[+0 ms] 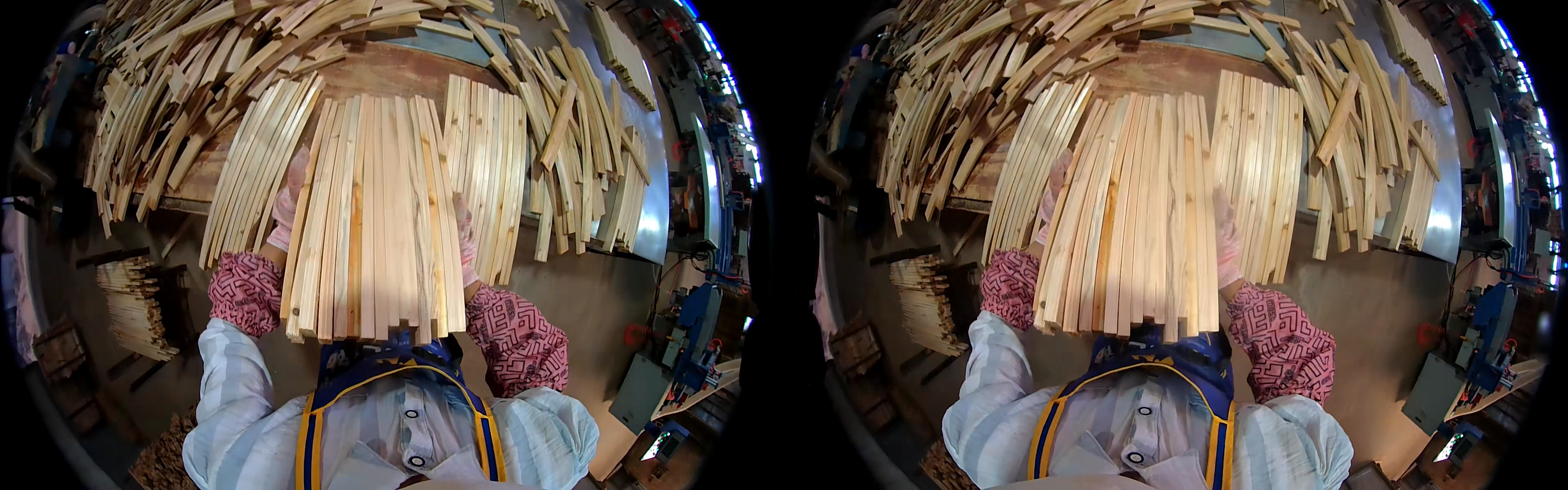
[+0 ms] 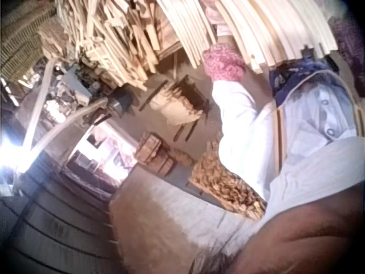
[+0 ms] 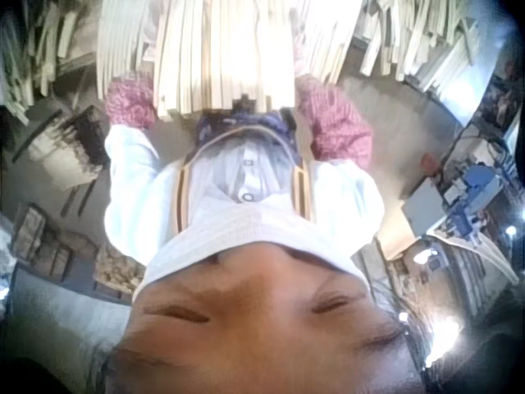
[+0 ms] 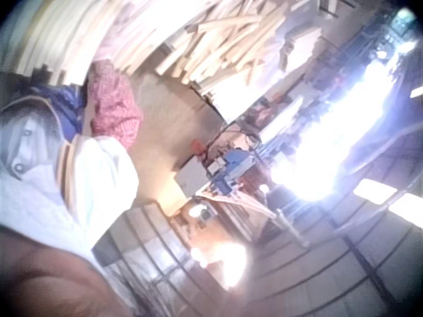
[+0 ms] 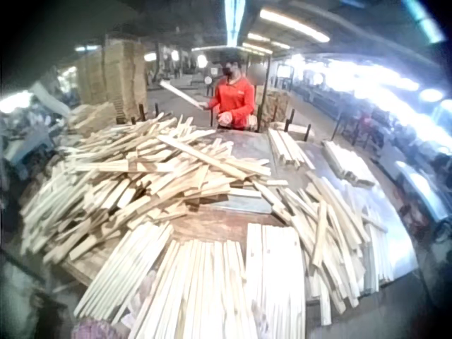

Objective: The person gathers and stacks thin wooden planks on a metal table in a workshop. They repeatedly pick up bundles of wood, align them, and place them into a neat pile, occasionally moving to different areas to retrieve more planks.

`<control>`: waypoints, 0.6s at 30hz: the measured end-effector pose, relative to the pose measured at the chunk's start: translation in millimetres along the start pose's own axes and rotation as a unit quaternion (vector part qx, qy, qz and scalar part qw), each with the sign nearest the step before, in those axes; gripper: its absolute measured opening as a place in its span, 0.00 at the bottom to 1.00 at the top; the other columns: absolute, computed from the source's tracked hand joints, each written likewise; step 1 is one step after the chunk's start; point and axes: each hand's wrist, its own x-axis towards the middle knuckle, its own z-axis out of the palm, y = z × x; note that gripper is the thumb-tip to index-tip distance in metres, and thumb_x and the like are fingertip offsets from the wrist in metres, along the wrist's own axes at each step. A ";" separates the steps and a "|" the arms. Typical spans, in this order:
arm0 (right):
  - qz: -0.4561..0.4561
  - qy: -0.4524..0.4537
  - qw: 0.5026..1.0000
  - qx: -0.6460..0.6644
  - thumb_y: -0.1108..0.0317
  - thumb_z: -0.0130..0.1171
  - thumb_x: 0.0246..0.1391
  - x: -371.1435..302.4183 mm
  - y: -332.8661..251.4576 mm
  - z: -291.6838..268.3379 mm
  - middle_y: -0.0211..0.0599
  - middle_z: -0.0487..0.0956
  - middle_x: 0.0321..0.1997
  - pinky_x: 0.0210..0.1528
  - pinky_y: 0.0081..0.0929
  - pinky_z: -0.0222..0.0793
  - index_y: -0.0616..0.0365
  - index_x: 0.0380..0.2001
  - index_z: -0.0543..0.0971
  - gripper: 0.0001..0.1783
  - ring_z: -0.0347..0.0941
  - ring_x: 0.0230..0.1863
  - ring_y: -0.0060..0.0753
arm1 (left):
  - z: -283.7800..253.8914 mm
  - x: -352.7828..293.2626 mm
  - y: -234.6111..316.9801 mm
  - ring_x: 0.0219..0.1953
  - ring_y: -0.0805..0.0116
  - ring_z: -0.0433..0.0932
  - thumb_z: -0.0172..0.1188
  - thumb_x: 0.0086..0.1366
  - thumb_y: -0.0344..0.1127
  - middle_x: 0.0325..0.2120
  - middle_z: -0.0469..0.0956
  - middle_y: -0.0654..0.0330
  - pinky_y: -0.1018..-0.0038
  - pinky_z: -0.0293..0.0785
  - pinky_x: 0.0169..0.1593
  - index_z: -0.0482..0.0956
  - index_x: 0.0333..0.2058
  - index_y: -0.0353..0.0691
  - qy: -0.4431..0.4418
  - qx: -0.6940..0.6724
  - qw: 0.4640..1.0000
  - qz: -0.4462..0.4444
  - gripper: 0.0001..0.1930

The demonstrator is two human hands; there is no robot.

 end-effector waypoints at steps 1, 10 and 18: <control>-0.038 -0.047 0.994 -0.087 0.55 0.42 0.68 -0.2 -2.3 1.0 0.40 0.47 0.77 0.75 0.36 0.45 0.54 0.73 0.49 0.35 0.44 0.76 0.44 | -2.9 -2.6 0.4 0.64 0.60 0.65 0.52 0.71 0.44 0.61 0.66 0.57 0.60 0.59 0.68 0.54 0.67 0.50 0.006 -0.005 1.000 0.006 0.30; -0.031 -0.020 0.998 -0.048 0.62 0.50 0.62 -28.1 5.3 3.6 0.44 0.52 0.75 0.69 0.31 0.55 0.56 0.72 0.49 0.39 0.54 0.72 0.42 | 4.0 -39.7 16.2 0.62 0.59 0.65 0.53 0.71 0.46 0.58 0.67 0.52 0.64 0.62 0.67 0.54 0.66 0.40 0.011 -0.047 0.996 0.074 0.31; -0.004 -0.095 0.982 -0.166 0.54 0.48 0.62 -13.7 -11.4 -8.0 0.45 0.51 0.76 0.72 0.27 0.49 0.58 0.72 0.49 0.41 0.52 0.72 0.42 | 15.7 -19.0 2.3 0.69 0.56 0.57 0.53 0.71 0.51 0.66 0.58 0.51 0.62 0.54 0.72 0.46 0.71 0.45 0.025 0.057 0.992 0.109 0.38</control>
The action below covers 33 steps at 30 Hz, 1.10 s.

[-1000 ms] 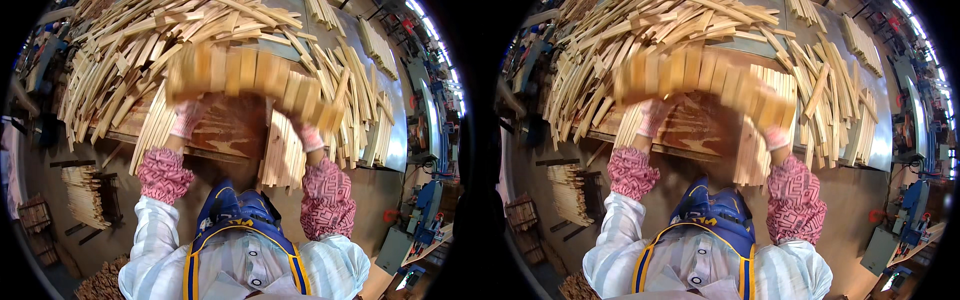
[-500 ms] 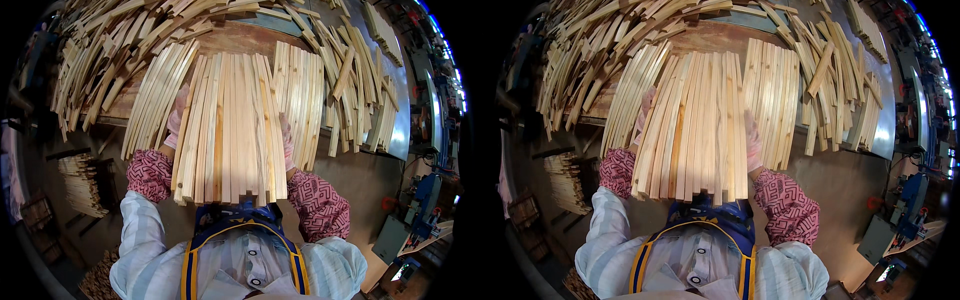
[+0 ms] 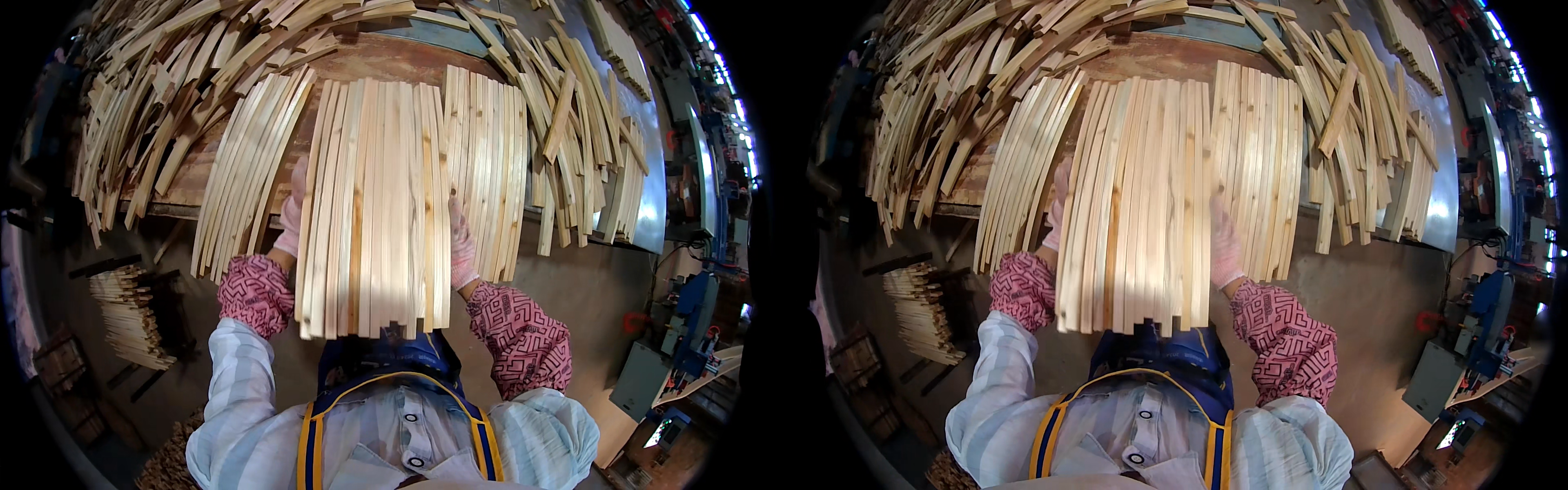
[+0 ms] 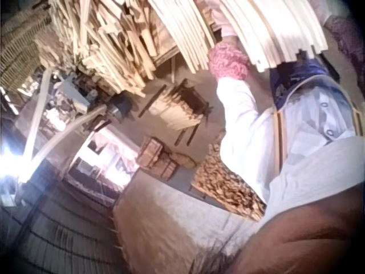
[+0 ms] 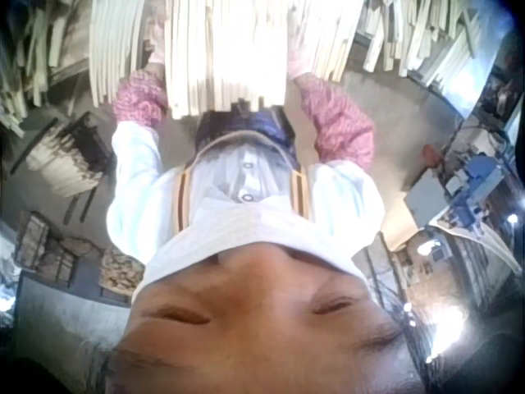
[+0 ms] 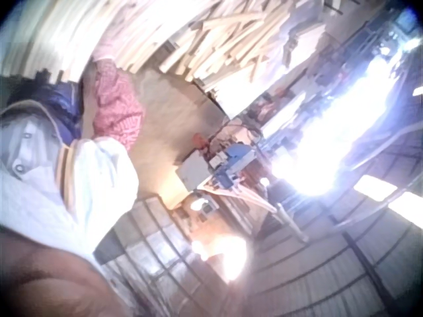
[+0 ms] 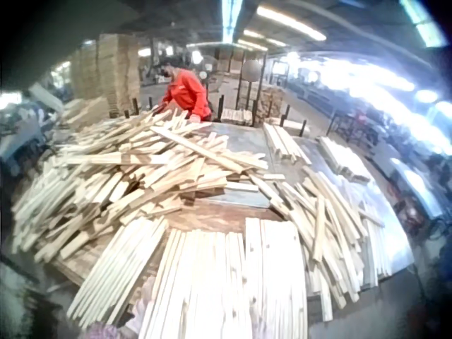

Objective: The person gathers and stacks thin wooden planks on a metal table in a workshop. They repeatedly pick up bundles of wood, align them, and place them into a neat pile, occasionally moving to different areas to retrieve more planks.

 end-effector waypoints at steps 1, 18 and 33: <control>0.011 0.035 0.996 0.082 0.53 0.49 0.61 11.9 7.0 13.0 0.45 0.51 0.76 0.72 0.28 0.48 0.58 0.72 0.50 0.41 0.52 0.72 0.42 | 3.0 22.0 -8.0 0.68 0.56 0.58 0.53 0.71 0.51 0.66 0.58 0.51 0.62 0.54 0.72 0.46 0.71 0.44 0.062 -0.012 0.997 0.047 0.38; 0.213 -0.239 0.756 0.571 0.63 0.53 0.64 -81.7 -34.8 -9.6 0.39 0.81 0.41 0.38 0.24 0.72 0.53 0.60 0.71 0.22 0.76 0.35 0.31 | 2.5 29.8 -8.1 0.68 0.53 0.61 0.55 0.67 0.52 0.65 0.64 0.48 0.65 0.57 0.69 0.59 0.68 0.44 -0.191 0.114 0.848 -0.482 0.35; 0.372 -0.161 0.463 0.788 0.62 0.58 0.63 -91.0 -51.0 -7.1 0.28 0.74 0.29 0.31 0.18 0.63 0.59 0.42 0.74 0.12 0.66 0.27 0.19 | 40.2 20.6 113.7 0.66 0.57 0.64 0.59 0.66 0.55 0.63 0.67 0.54 0.67 0.61 0.68 0.65 0.65 0.44 -0.189 -0.012 0.938 -0.290 0.34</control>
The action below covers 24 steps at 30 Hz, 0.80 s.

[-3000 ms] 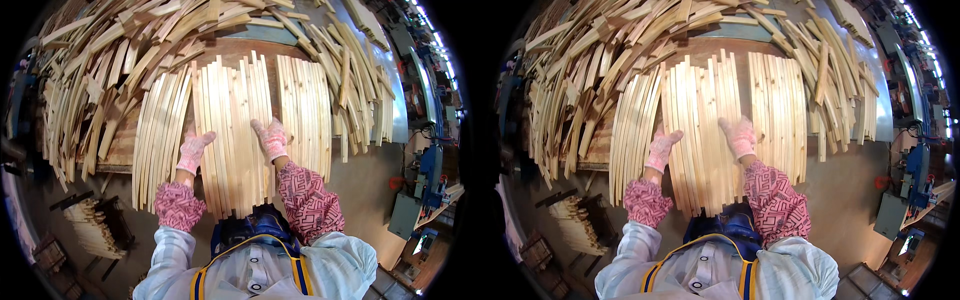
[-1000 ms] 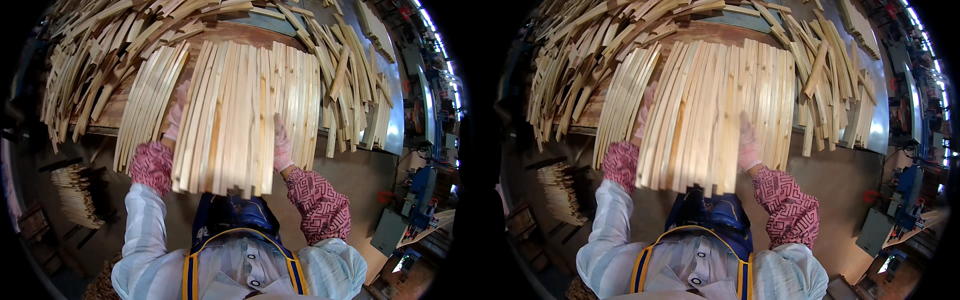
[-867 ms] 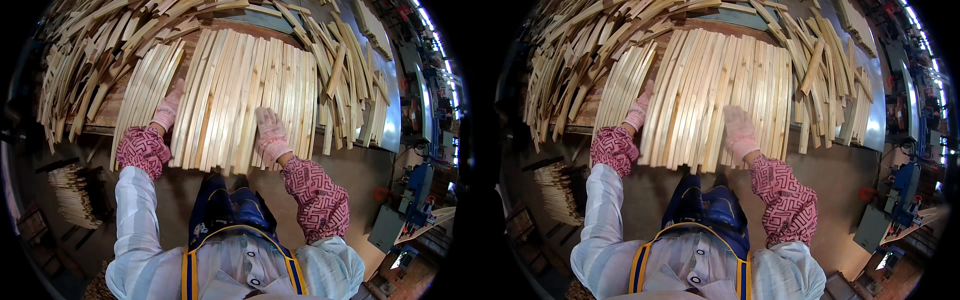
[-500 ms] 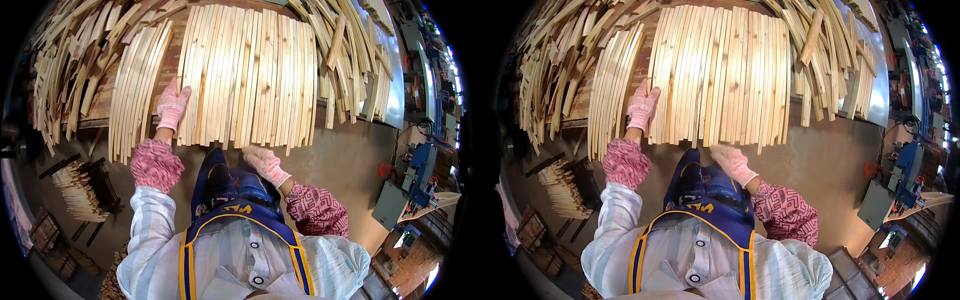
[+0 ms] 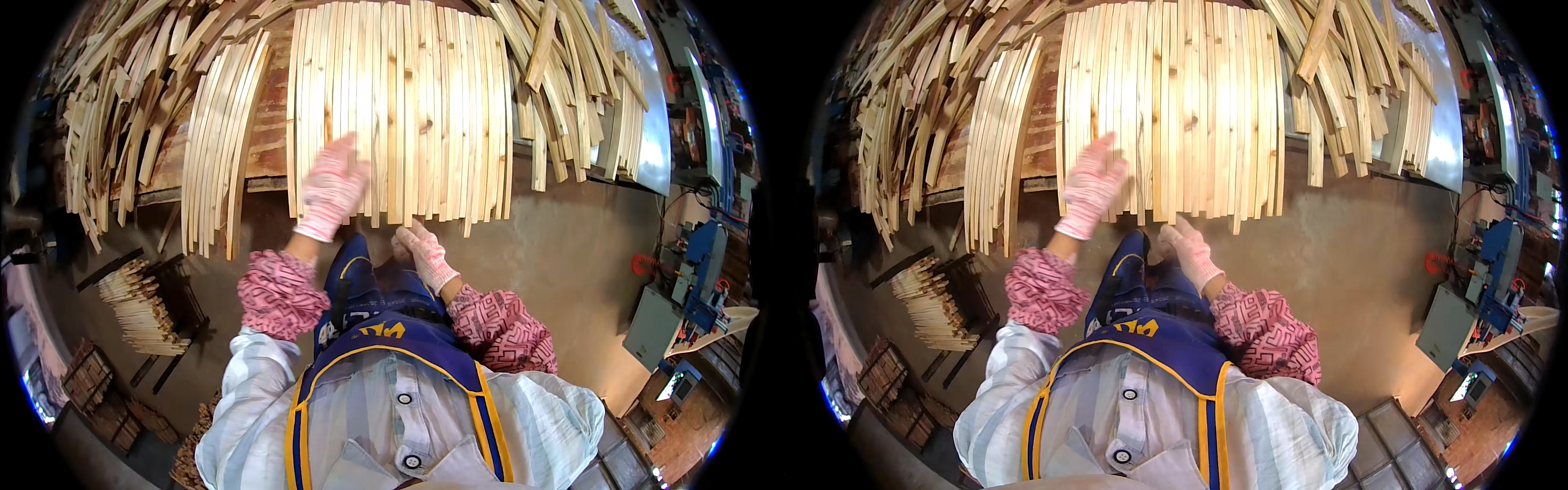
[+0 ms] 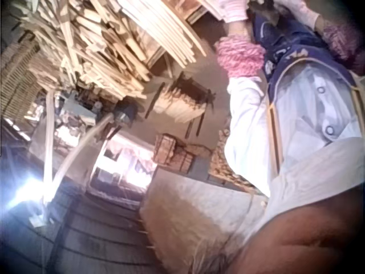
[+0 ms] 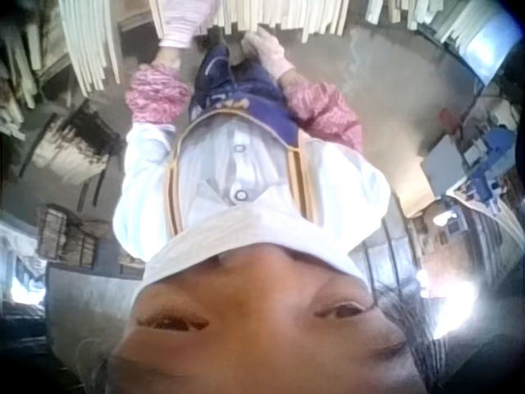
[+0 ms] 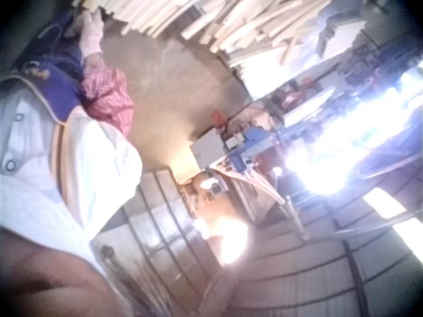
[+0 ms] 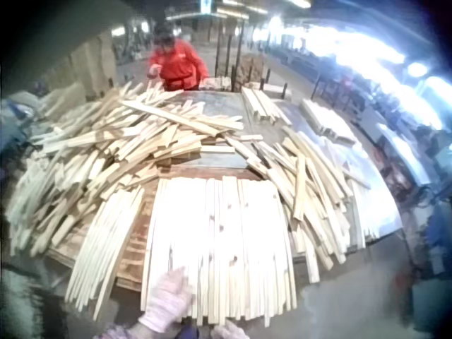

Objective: The person gathers and stacks thin wooden planks on a metal table in a workshop. They repeatedly pick up bundles of wood, align them, and place them into a neat pile, occasionally moving to different areas to retrieve more planks.

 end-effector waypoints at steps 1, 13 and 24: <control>-0.016 -0.028 0.999 -0.031 0.63 0.58 0.63 -9.5 -7.7 -0.9 0.30 0.76 0.33 0.34 0.19 0.66 0.60 0.48 0.73 0.16 0.69 0.31 0.20 | 18.8 -2.6 11.2 0.66 0.57 0.64 0.59 0.65 0.55 0.64 0.66 0.54 0.66 0.61 0.68 0.64 0.66 0.43 -0.024 -0.073 0.997 0.019 0.35; 0.129 -0.109 0.930 0.325 0.61 0.55 0.63 30.7 21.5 -80.1 0.27 0.68 0.24 0.27 0.24 0.67 0.48 0.30 0.73 0.08 0.67 0.23 0.25 | 27.4 -19.7 99.3 0.52 0.54 0.77 0.68 0.53 0.30 0.55 0.72 0.47 0.65 0.77 0.56 0.53 0.69 0.41 0.020 -0.225 0.963 -0.144 0.46; -0.005 -0.125 0.895 0.428 0.45 0.53 0.62 68.8 63.1 -74.9 0.28 0.74 0.32 0.33 0.31 0.66 0.42 0.32 0.74 0.15 0.69 0.31 0.32 | 17.2 -27.6 24.5 0.66 0.49 0.64 0.68 0.56 0.39 0.66 0.61 0.43 0.67 0.61 0.67 0.45 0.71 0.42 -0.061 0.009 0.973 -0.223 0.50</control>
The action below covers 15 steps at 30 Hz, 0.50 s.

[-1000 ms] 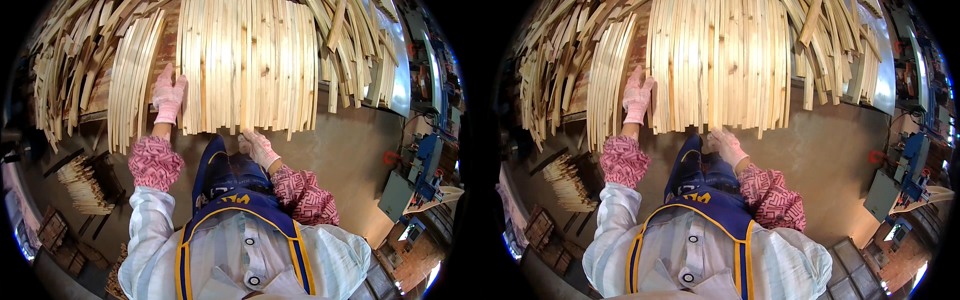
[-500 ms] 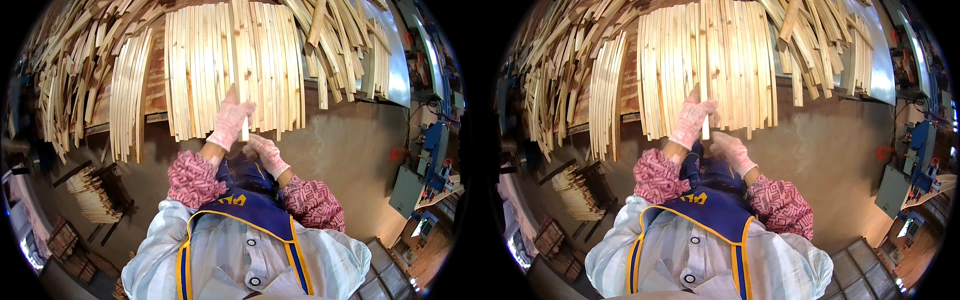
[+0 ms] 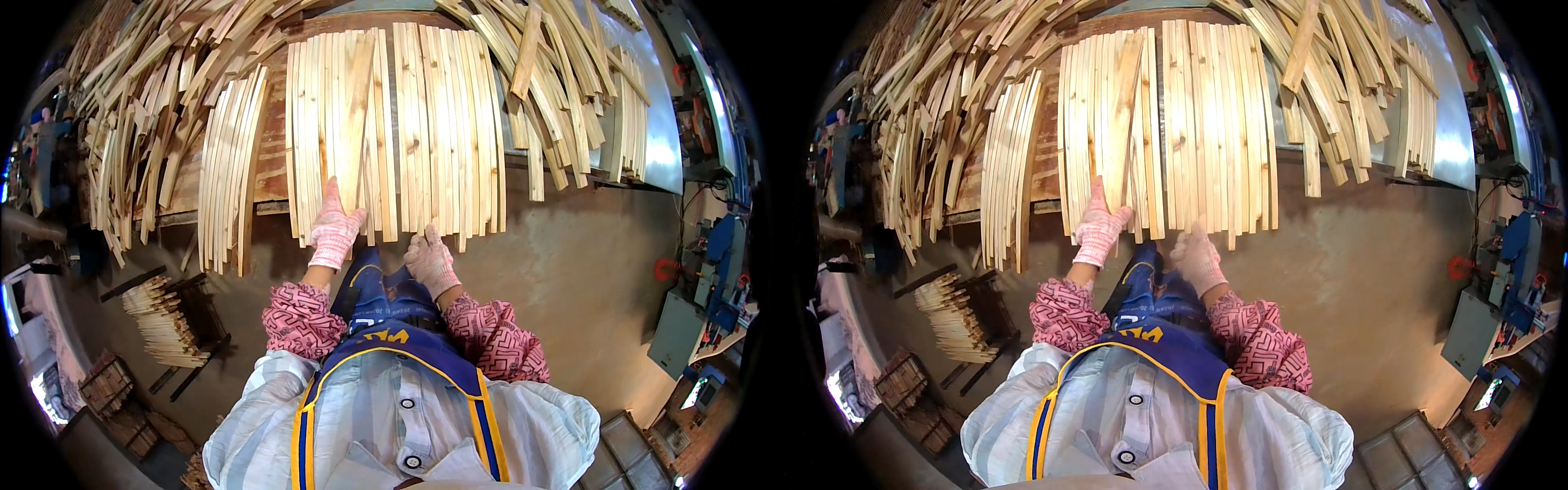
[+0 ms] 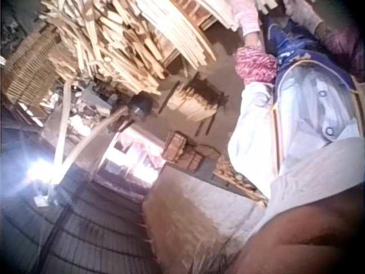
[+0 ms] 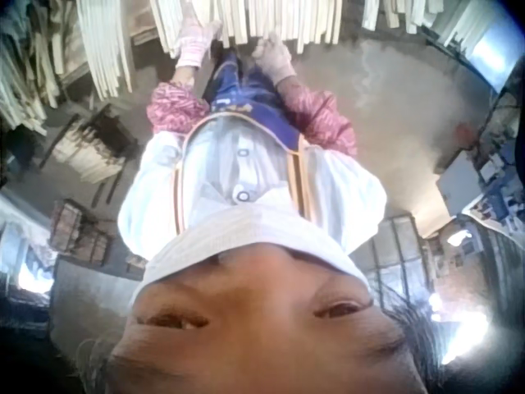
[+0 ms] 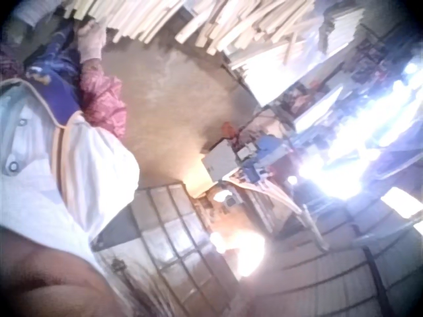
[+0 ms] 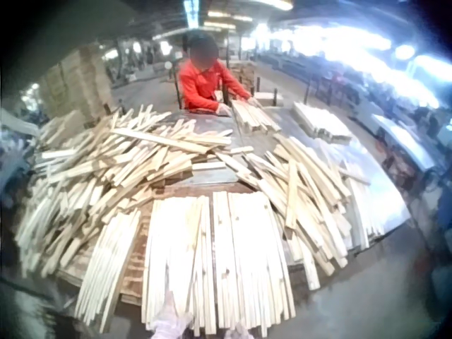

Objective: The person gathers and stacks thin wooden planks on a metal table in a workshop. They repeatedly pick up bundles of wood, align them, and place them into a neat pile, occasionally moving to different areas to retrieve more planks.

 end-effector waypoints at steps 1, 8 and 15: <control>-0.018 -0.048 0.999 -0.011 0.46 0.53 0.62 3.1 5.0 -13.4 0.28 0.73 0.34 0.36 0.31 0.65 0.42 0.33 0.74 0.14 0.68 0.34 0.33 | 0.5 0.8 0.3 0.65 0.49 0.64 0.68 0.56 0.39 0.66 0.61 0.44 0.67 0.61 0.67 0.45 0.71 0.42 -0.002 -0.002 1.000 0.004 0.50; 0.024 -0.128 0.970 -0.205 0.49 0.42 0.59 -38.9 6.3 49.4 0.28 0.68 0.37 0.45 0.35 0.60 0.39 0.40 0.71 0.12 0.63 0.39 0.35 | 9.4 4.2 -10.9 0.65 0.50 0.65 0.68 0.56 0.40 0.65 0.61 0.44 0.67 0.62 0.66 0.46 0.71 0.43 -0.003 -0.021 1.000 0.007 0.50; -0.201 -0.103 0.478 -0.849 0.36 0.55 0.53 -58.2 -26.3 100.0 0.36 0.78 0.43 0.44 0.38 0.68 0.43 0.64 0.67 0.39 0.72 0.40 0.36 | 5.3 3.7 -19.5 0.62 0.45 0.69 0.67 0.55 0.47 0.62 0.67 0.44 0.62 0.65 0.64 0.45 0.72 0.50 -0.034 -0.049 0.998 -0.036 0.50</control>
